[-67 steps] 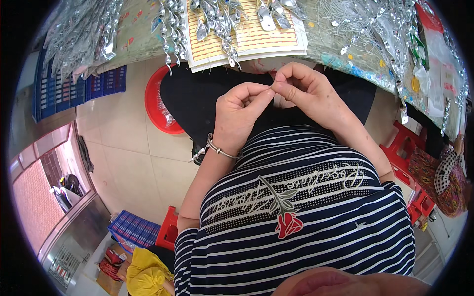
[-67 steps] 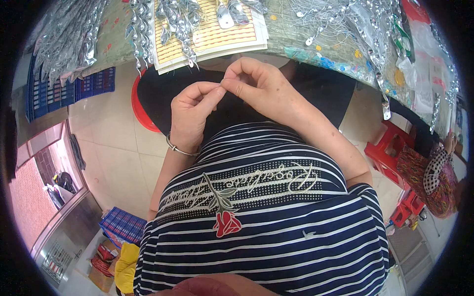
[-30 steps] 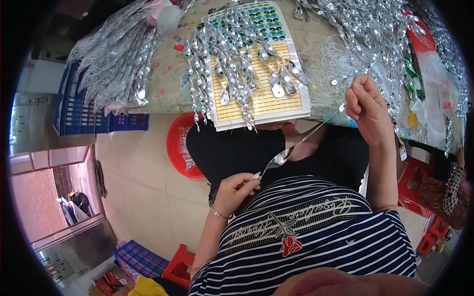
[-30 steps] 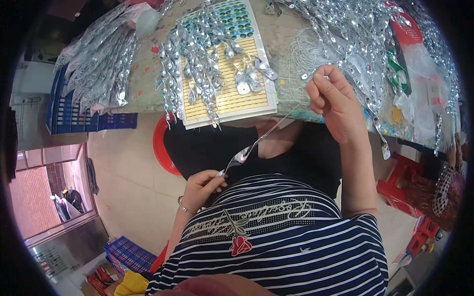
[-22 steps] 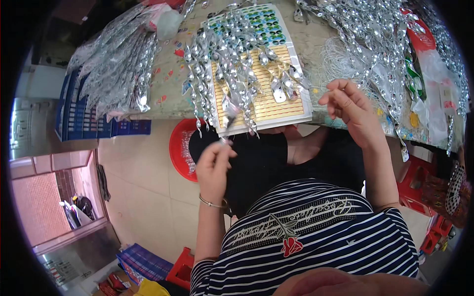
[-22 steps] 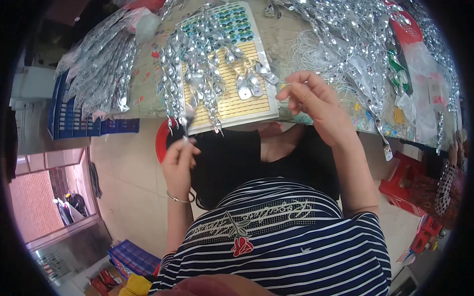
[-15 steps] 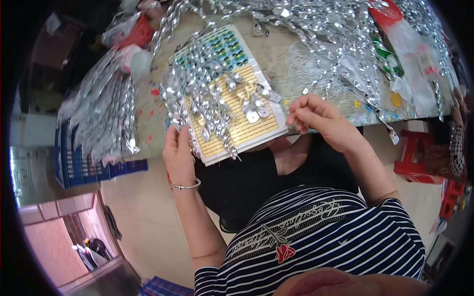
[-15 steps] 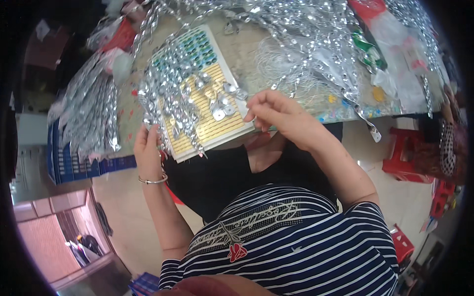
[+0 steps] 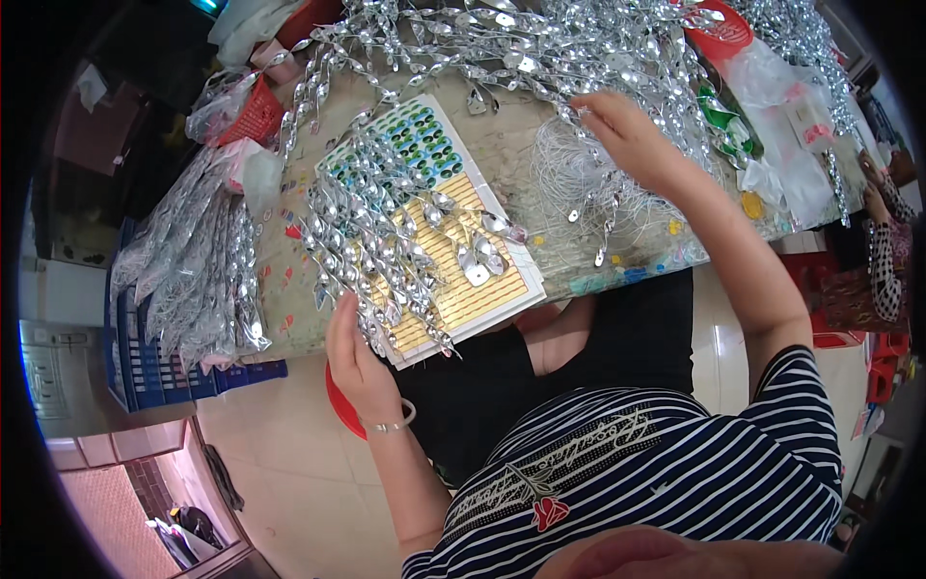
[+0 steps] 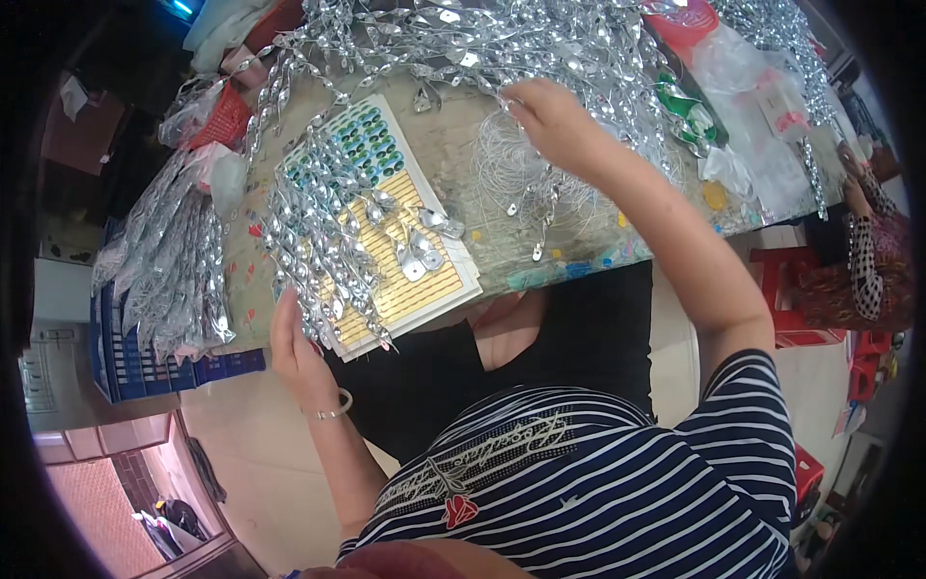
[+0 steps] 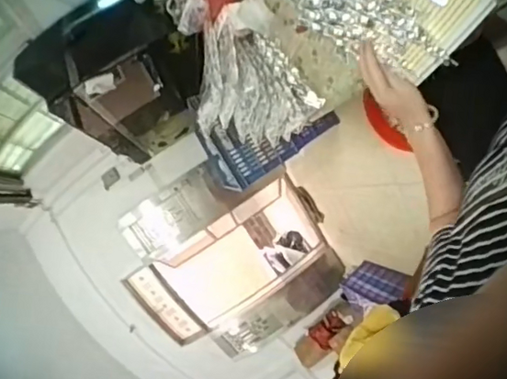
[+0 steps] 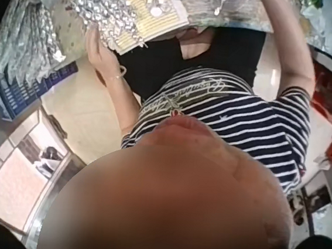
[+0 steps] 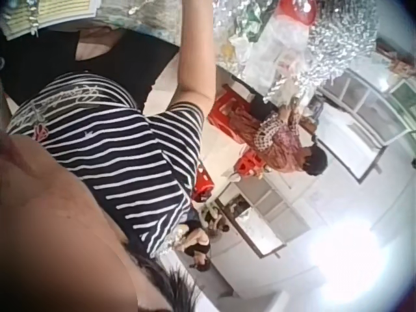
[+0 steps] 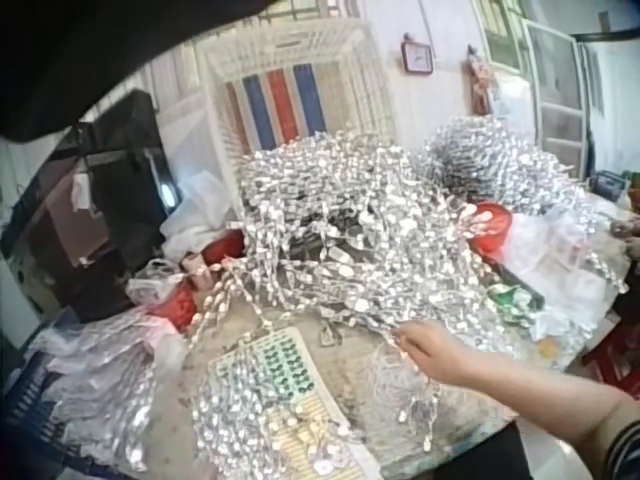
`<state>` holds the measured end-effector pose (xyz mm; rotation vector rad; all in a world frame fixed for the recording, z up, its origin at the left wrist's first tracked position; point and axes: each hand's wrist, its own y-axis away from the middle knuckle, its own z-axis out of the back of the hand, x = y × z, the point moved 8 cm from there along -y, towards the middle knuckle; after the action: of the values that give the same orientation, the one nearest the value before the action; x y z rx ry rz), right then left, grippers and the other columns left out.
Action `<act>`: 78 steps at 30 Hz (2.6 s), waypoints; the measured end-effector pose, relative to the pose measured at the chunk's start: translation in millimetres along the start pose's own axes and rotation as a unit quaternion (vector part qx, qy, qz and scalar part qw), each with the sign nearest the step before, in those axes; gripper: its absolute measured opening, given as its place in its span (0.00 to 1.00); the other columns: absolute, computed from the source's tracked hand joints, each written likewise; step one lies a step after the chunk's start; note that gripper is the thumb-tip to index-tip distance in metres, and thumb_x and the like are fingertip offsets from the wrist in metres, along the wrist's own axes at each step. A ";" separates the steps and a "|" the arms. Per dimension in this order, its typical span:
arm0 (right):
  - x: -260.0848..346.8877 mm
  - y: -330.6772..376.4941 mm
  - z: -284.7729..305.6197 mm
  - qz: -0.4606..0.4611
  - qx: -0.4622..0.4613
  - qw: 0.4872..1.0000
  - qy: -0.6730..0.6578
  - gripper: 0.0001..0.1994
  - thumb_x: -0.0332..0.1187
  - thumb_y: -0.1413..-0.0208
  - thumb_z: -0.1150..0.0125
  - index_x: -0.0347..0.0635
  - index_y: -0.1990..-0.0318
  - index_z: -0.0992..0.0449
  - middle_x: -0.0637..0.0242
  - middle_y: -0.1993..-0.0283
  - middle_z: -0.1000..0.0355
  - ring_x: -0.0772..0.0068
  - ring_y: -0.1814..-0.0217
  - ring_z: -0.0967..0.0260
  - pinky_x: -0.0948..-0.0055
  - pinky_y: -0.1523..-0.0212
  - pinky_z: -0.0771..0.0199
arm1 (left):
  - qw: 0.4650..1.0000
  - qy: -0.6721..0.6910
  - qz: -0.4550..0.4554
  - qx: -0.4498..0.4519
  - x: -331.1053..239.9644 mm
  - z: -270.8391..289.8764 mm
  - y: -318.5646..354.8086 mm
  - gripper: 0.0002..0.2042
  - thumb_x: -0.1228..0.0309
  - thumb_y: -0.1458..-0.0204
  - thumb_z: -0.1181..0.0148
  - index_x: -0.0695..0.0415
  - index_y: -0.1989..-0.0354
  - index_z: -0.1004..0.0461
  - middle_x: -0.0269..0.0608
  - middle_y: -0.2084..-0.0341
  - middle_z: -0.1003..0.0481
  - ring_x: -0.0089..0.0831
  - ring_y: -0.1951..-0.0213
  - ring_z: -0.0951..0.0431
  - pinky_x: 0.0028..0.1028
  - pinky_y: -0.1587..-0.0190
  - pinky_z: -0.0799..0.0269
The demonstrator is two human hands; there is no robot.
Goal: Manually assembling small silver-colored bell ornaments onto display cards or threads.
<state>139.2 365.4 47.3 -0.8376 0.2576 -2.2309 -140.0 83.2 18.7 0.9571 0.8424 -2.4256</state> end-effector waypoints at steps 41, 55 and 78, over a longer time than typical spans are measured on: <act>167.9 23.9 -25.1 -0.048 0.200 0.842 -0.499 0.08 0.34 0.38 0.50 0.39 0.61 0.34 0.68 0.73 0.29 0.80 0.70 0.28 0.78 0.69 0.24 | 0.936 0.348 0.026 0.052 -80.5 -23.8 41.0 0.24 0.72 0.40 0.55 0.63 0.37 0.51 0.52 0.45 0.37 0.35 0.49 0.30 0.27 0.54 0.29; 4.0 -36.5 -26.6 0.080 0.026 0.993 0.082 0.10 0.28 0.49 0.43 0.48 0.58 0.24 0.59 0.54 0.30 0.57 0.51 0.32 0.64 0.55 0.30 | 0.921 0.288 0.143 0.219 -53.7 -42.9 59.4 0.18 0.70 0.38 0.58 0.67 0.43 0.38 0.37 0.73 0.24 0.10 0.84 0.40 0.11 0.81 0.45; 127.7 12.3 1.2 -0.039 0.180 0.954 -0.236 0.11 0.37 0.40 0.48 0.41 0.57 0.23 0.70 0.75 0.29 0.82 0.71 0.32 0.79 0.69 0.31 | 0.905 0.271 0.240 0.224 -38.3 -39.0 96.7 0.15 0.78 0.50 0.42 0.63 0.51 0.28 0.33 0.79 0.25 0.10 0.83 0.35 0.11 0.81 0.41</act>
<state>80.1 267.8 105.9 -1.1493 -0.4046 -1.9846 -41.8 42.8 -14.1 1.8209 0.1384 -1.9583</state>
